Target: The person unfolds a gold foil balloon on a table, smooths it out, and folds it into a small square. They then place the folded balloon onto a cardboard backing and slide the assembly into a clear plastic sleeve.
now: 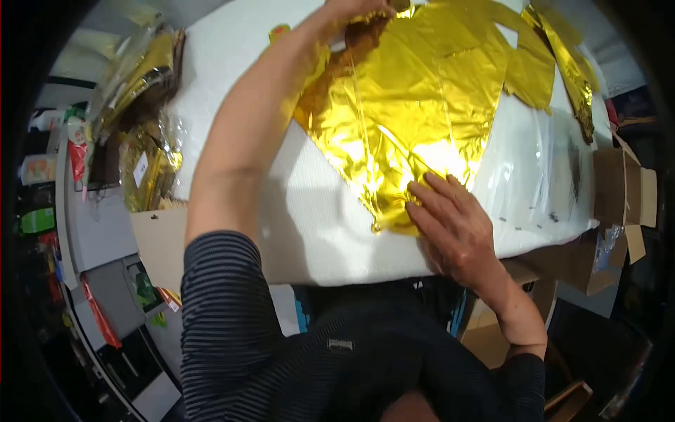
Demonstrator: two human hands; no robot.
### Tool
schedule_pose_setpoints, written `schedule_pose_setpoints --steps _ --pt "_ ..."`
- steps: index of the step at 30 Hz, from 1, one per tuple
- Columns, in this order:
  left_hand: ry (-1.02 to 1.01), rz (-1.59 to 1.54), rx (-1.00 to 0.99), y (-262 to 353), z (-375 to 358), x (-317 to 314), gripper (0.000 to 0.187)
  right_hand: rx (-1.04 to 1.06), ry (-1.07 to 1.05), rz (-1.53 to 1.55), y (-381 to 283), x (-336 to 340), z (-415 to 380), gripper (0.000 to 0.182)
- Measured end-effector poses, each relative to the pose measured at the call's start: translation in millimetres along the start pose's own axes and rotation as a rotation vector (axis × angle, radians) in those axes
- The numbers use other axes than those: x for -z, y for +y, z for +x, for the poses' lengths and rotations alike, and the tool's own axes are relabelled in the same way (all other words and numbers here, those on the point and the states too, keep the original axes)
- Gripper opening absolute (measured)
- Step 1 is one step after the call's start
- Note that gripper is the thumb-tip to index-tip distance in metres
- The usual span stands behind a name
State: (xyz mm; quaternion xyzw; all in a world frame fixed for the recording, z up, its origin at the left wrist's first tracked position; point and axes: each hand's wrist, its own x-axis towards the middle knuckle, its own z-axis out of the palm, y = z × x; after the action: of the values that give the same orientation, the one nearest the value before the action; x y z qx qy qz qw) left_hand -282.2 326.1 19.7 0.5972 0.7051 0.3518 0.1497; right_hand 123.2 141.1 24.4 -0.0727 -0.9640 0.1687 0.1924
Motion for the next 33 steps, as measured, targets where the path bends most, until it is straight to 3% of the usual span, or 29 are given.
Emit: schedule_pose_setpoints --steps 3,4,8,10,33 --pt "-0.029 0.057 0.084 14.4 -14.9 0.5 0.018 -0.036 -0.021 0.022 -3.0 2.9 1.2 0.042" --pt "0.008 0.18 -0.036 -20.3 -5.4 -23.1 0.041 -0.031 -0.017 0.016 -2.9 2.4 1.2 0.045" --pt "0.015 0.111 -0.035 3.1 -24.8 -6.1 0.032 -0.015 -0.011 0.029 -3.5 1.4 -0.6 0.052" --pt "-0.007 -0.029 0.011 -8.2 -26.5 -3.8 0.047 -0.008 -0.006 0.025 -2.4 0.2 -3.4 0.051" --pt "-0.026 0.013 0.118 3.7 -53.1 17.5 0.04 -0.012 0.03 0.048 -3.1 -4.1 -7.9 0.051"
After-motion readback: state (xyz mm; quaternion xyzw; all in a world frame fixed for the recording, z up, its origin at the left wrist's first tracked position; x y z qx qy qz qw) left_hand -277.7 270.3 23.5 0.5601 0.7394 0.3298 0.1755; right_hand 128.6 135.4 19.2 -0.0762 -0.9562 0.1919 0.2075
